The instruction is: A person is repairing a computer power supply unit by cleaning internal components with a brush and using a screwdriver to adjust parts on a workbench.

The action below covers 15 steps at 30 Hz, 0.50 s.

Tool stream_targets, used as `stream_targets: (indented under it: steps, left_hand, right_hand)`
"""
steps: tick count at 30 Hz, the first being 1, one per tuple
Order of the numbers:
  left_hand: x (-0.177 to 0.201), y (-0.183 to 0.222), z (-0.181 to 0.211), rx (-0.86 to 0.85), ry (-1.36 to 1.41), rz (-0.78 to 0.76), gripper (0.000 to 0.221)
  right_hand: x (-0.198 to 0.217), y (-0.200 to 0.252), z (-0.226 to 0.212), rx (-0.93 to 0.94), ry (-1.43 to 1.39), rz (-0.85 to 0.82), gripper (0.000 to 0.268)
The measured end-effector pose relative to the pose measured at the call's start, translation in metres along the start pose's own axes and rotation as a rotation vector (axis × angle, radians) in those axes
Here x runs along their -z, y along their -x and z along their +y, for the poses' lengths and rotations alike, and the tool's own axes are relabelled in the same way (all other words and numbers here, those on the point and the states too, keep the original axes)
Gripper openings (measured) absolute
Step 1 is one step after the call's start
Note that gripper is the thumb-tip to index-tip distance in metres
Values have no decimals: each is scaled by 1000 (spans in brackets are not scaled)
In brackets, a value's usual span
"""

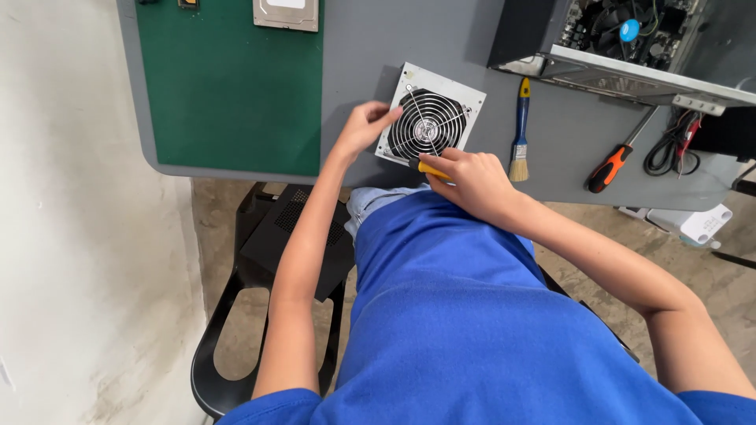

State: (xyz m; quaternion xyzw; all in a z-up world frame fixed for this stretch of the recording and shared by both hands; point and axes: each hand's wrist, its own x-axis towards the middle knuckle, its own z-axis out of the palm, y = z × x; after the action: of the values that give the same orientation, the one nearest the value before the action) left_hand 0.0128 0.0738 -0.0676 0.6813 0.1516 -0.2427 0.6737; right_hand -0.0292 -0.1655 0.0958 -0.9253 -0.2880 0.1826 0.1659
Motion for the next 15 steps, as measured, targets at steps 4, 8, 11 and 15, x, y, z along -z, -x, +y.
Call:
stream_targets:
  steps: [4, 8, 11, 15]
  left_hand:
    - [11, 16, -17, -7, -147, -60, 48]
    - [16, 28, -16, 7, -216, -54, 41]
    - [15, 26, -23, -3, -164, -37, 39]
    - [14, 22, -34, -3, -107, -21, 38]
  right_hand:
    - [-13, -2, -2, 29, 61, 53, 28]
    - [-28, -3, 3, 63, 167, 91, 30]
    - [-30, -5, 4, 98, 228, 113, 28]
    - [-16, -11, -1, 224, 347, 148, 26]
